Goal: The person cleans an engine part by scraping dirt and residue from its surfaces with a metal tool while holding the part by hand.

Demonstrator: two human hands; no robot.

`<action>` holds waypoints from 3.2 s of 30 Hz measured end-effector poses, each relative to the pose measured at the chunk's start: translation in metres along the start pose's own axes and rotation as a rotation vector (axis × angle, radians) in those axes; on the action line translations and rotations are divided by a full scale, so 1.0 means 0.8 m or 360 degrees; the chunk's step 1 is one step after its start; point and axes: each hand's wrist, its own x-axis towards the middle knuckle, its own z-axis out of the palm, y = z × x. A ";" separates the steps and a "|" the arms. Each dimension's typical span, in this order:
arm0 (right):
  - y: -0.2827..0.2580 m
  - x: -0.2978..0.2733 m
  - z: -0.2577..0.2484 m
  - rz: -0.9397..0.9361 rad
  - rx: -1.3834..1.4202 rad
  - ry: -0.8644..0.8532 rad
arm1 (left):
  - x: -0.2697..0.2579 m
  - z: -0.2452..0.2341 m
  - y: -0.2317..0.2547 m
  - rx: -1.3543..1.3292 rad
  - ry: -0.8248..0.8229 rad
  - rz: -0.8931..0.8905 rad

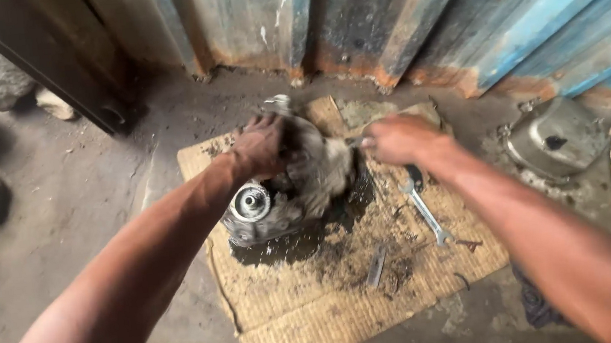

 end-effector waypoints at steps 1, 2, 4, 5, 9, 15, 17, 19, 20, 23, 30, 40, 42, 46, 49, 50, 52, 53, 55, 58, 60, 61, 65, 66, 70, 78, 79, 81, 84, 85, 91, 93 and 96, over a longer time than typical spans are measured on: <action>0.007 -0.005 0.000 0.0039 -0.0009 -0.0028 | -0.007 -0.004 0.000 0.0061 -0.0047 0.0068; 0.014 -0.011 0.008 -0.0102 0.0029 0.0064 | -0.011 -0.006 0.004 0.0117 -0.0098 0.0151; 0.022 -0.019 0.024 -0.0389 0.0090 0.0257 | -0.023 -0.010 0.012 0.0173 -0.0172 0.0275; 0.023 -0.023 0.032 -0.0320 0.0073 0.0110 | -0.030 -0.014 0.011 0.0174 -0.0197 0.0314; 0.018 -0.031 0.071 -0.0366 0.0229 -0.0115 | -0.038 -0.010 0.017 0.0106 -0.0065 0.0308; 0.005 -0.009 0.107 -0.0410 0.0350 -0.0185 | -0.028 0.003 -0.003 0.0148 0.0068 0.0181; 0.010 0.000 0.100 -0.0414 0.0395 -0.0091 | -0.021 0.002 -0.008 0.0118 0.0077 0.0273; 0.024 0.004 0.087 -0.0502 0.0514 0.0050 | -0.022 0.011 -0.011 0.0063 0.0076 0.0366; 0.016 0.003 0.088 -0.0556 0.0477 0.0013 | -0.022 0.012 -0.010 0.0030 0.0094 0.0419; -0.028 -0.009 0.083 -0.0480 0.0394 -0.0142 | -0.023 0.006 0.003 0.0191 0.0023 0.0403; -0.016 -0.011 0.039 -0.0496 0.0314 -0.0137 | -0.018 0.008 0.000 0.0231 -0.0092 0.0189; -0.002 0.016 0.039 -0.0353 0.0452 -0.0180 | -0.027 0.000 0.011 0.0236 -0.0082 0.0214; -0.019 0.017 0.069 -0.0490 0.0492 -0.0174 | -0.028 -0.004 0.015 0.0232 -0.0052 0.0250; -0.051 0.037 0.078 -0.0658 0.0355 -0.0079 | -0.025 0.006 0.008 0.0260 0.0040 0.0283; -0.002 0.041 0.035 -0.0574 0.0240 -0.0225 | -0.015 0.011 0.003 0.0337 -0.0032 0.0277; 0.009 0.036 0.035 -0.0532 0.0252 -0.0224 | -0.014 0.011 0.002 0.0291 0.0003 0.0325; 0.020 0.024 0.043 -0.0466 0.0263 -0.0216 | -0.019 0.006 -0.001 0.0225 0.0046 0.0335; 0.005 0.023 0.058 -0.0556 0.0302 -0.0137 | -0.023 0.003 -0.003 0.0204 0.0055 0.0297; -0.026 0.016 0.089 -0.0690 0.0384 0.0018 | -0.021 0.005 0.009 0.0194 0.0075 0.0341; -0.027 0.017 0.063 -0.0385 0.0294 -0.0088 | -0.027 0.006 0.000 0.0322 0.0084 0.0406; 0.001 0.013 0.038 -0.0331 0.0339 -0.0140 | -0.017 0.009 0.004 0.0447 0.0067 0.0433; 0.020 0.007 0.031 -0.0291 0.0361 -0.0160 | -0.013 0.009 0.006 0.0442 -0.0021 0.0378; 0.033 -0.003 0.063 -0.0315 0.0339 -0.0173 | -0.017 0.011 -0.002 0.0277 -0.0010 0.0369; 0.031 -0.002 0.072 -0.0203 0.0376 -0.0207 | -0.013 0.011 -0.001 0.0213 0.0085 0.0449; 0.052 -0.005 0.075 -0.0252 0.0464 0.0038 | -0.014 0.010 0.002 0.0392 -0.0109 0.0271; 0.018 0.000 0.093 -0.0380 0.0548 0.0022 | -0.023 0.009 -0.004 0.0285 0.0276 0.0571; 0.021 0.001 0.081 -0.0467 0.0493 -0.0024 | -0.028 0.006 -0.006 0.0307 0.0154 0.0441; 0.037 -0.003 0.066 -0.0230 0.0632 -0.0045 | -0.018 0.004 0.011 0.0346 -0.0100 0.0258; 0.005 -0.008 0.092 -0.0303 0.0712 0.0014 | -0.022 0.002 0.012 0.0368 -0.0132 0.0212; -0.002 -0.012 0.101 -0.0382 0.0724 0.0057 | -0.022 0.004 0.014 0.0327 -0.0049 0.0284; 0.054 -0.002 0.070 -0.0072 0.0807 -0.0065 | -0.021 0.002 0.013 0.0410 -0.0172 0.0247; 0.040 0.014 0.107 -0.0373 0.0577 0.0072 | -0.020 -0.001 0.011 0.0376 -0.0107 0.0266; 0.034 0.039 0.157 -0.0600 0.0675 0.0222 | -0.021 0.000 0.008 0.0344 -0.0161 0.0187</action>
